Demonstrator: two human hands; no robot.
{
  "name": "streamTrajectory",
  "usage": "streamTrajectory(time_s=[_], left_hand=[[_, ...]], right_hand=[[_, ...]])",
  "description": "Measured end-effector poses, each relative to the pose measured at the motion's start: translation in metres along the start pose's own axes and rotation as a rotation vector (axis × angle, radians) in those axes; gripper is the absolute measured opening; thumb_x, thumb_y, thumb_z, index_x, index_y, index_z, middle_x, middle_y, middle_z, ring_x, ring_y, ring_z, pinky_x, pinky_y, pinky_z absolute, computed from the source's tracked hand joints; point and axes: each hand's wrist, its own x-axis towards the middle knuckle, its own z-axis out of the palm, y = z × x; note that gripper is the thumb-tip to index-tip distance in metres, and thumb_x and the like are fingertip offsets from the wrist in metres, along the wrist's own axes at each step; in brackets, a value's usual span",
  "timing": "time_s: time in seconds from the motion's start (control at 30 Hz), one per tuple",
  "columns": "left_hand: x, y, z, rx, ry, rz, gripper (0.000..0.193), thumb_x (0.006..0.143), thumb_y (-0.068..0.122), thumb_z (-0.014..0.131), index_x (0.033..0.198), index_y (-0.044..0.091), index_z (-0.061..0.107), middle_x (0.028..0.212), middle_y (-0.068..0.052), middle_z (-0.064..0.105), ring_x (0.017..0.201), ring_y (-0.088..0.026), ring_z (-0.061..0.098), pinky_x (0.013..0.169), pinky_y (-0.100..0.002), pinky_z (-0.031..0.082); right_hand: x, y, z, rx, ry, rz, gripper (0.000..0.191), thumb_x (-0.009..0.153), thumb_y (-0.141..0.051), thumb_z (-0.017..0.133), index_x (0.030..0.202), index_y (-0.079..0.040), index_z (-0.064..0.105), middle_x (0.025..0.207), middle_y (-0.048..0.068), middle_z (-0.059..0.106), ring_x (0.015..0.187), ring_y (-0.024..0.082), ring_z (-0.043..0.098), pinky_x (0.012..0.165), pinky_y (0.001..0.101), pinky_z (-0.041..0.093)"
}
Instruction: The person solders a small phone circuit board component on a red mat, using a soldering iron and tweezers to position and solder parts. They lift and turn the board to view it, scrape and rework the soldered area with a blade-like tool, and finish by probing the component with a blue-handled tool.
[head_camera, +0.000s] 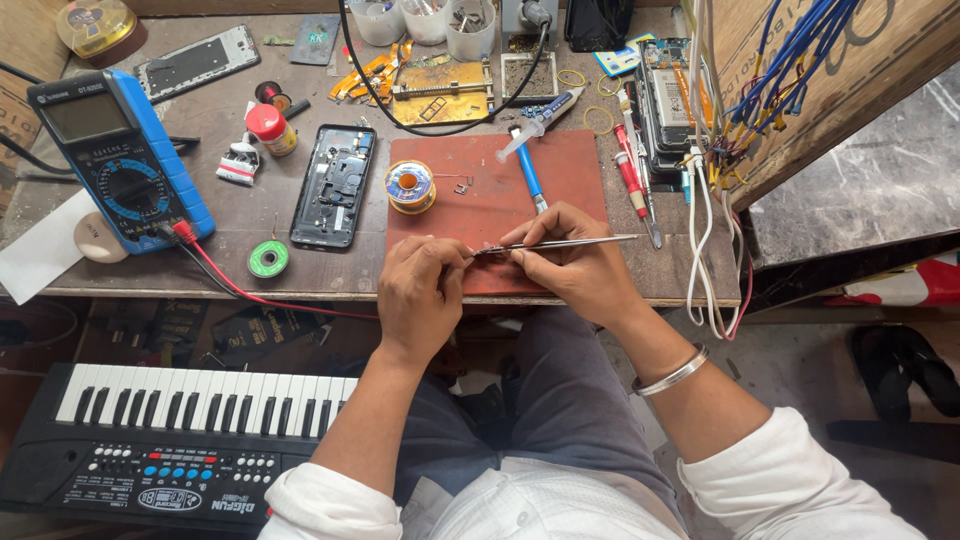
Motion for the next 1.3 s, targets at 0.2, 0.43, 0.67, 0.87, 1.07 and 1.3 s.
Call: streamTrajectory(time_s=[0.2,0.43,0.67,0.87,1.07,1.3], left_hand=[[0.0005,-0.0006,-0.0005,0.028,-0.01,0.008,0.025,0.079,-0.009,0.065,0.093,0.007,0.053,0.093,0.0,0.07,0.089,-0.028,0.064,0.087,-0.046,0.05],[0.0024,0.0014,-0.0022,0.036,-0.015,0.002,0.026,0.078,-0.009,0.065,0.09,0.01,0.052,0.094,0.001,0.07,0.089,-0.027,0.065,0.086,-0.045,0.049],[0.0035,0.0032,-0.0031,0.027,-0.033,-0.014,0.027,0.079,-0.007,0.068,0.092,0.009,0.052,0.091,0.001,0.069,0.088,-0.026,0.065,0.084,-0.044,0.049],[0.0043,0.0029,-0.0035,0.017,-0.027,-0.018,0.027,0.081,-0.006,0.07,0.092,0.009,0.051,0.091,0.001,0.07,0.087,-0.026,0.065,0.083,-0.044,0.049],[0.0034,0.0028,-0.0033,0.017,-0.035,-0.027,0.027,0.081,-0.006,0.07,0.093,0.009,0.052,0.09,0.0,0.07,0.087,-0.026,0.065,0.082,-0.044,0.049],[0.0043,0.003,-0.0035,0.008,-0.031,-0.05,0.024,0.083,-0.004,0.071,0.095,0.009,0.054,0.09,0.0,0.069,0.086,-0.027,0.066,0.081,-0.043,0.05]], right_hand=[[0.0012,-0.0008,0.0013,0.027,0.015,0.0,0.016,0.092,0.004,0.069,0.095,-0.003,0.055,0.11,0.015,0.075,0.096,0.01,0.069,0.086,0.0275,0.058],[0.0016,-0.0028,0.0025,0.047,0.028,0.025,0.016,0.091,0.002,0.069,0.094,-0.003,0.055,0.109,0.015,0.075,0.096,0.011,0.07,0.086,0.0276,0.059],[0.0016,-0.0027,0.0025,0.039,0.044,0.036,0.016,0.092,0.002,0.07,0.095,-0.003,0.055,0.107,0.015,0.075,0.094,0.011,0.07,0.085,0.0275,0.059],[0.0031,-0.002,0.0019,0.038,0.028,0.04,0.016,0.092,0.003,0.07,0.095,-0.003,0.055,0.108,0.015,0.074,0.096,0.011,0.07,0.086,0.0275,0.06],[0.003,-0.0027,0.0002,0.043,0.013,0.057,0.017,0.092,0.003,0.069,0.095,-0.003,0.054,0.11,0.015,0.074,0.097,0.011,0.07,0.085,0.0272,0.06],[0.0088,-0.0008,-0.0042,0.104,0.007,0.136,0.019,0.093,0.003,0.069,0.092,-0.003,0.051,0.111,0.019,0.074,0.097,0.013,0.072,0.085,0.0277,0.061]])
